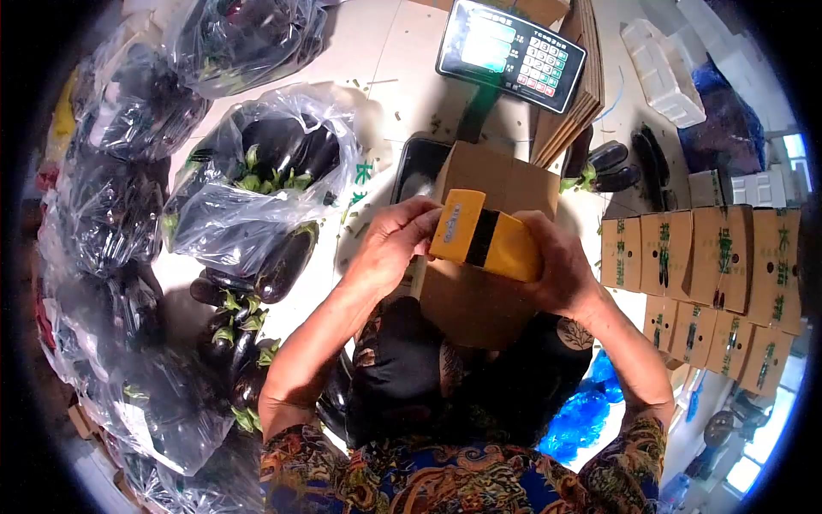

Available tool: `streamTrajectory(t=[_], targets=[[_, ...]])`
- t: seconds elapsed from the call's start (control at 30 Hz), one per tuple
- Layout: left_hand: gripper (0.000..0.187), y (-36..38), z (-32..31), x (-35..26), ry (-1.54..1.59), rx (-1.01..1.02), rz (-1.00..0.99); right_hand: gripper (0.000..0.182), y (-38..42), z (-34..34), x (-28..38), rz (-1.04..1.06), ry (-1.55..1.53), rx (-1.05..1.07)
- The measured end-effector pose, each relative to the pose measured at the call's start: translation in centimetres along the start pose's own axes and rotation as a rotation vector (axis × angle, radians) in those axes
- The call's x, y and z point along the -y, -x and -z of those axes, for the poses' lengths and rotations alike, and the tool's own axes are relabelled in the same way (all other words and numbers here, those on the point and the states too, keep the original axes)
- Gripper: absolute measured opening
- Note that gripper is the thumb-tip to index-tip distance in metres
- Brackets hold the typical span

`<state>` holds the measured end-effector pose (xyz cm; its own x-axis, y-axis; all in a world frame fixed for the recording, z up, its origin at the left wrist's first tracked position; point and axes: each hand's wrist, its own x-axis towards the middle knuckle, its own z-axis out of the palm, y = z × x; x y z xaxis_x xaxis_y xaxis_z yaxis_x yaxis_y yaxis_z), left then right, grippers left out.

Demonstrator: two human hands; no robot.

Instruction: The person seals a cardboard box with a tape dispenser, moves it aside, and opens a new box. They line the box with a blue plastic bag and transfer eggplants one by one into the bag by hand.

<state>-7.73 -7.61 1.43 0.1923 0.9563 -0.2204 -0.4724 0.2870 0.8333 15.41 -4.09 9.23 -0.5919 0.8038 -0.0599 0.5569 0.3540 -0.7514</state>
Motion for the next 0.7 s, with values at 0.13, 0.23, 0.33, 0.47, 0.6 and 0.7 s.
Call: streamTrajectory(t=[0.13,0.23,0.33,0.47,0.6,0.7], targets=[[0.023,0.5,1.4,0.3,0.409,-0.036,0.091,0.051,-0.8,0.1,1.2,0.011,0.155,0.034],[0.022,1.1,1.5,-0.9,0.375,-0.057,0.157,0.049,-1.4,-0.2,1.9,0.017,0.185,0.064],[0.018,0.8,1.8,1.0,0.172,-0.105,0.067,0.047,-1.9,-0.4,2.2,0.062,0.234,0.076],[0.018,0.8,1.5,1.4,-0.03,-0.198,-0.019,0.043,-2.3,-0.5,2.6,0.011,0.272,0.118],[0.017,0.7,3.0,2.8,-0.066,-0.259,-0.044,0.043,-2.1,0.8,2.8,-0.019,0.416,0.224],[0.019,0.1,7.9,4.9,-0.027,-0.457,0.042,0.047,0.3,1.7,1.1,-0.116,0.369,0.149]])
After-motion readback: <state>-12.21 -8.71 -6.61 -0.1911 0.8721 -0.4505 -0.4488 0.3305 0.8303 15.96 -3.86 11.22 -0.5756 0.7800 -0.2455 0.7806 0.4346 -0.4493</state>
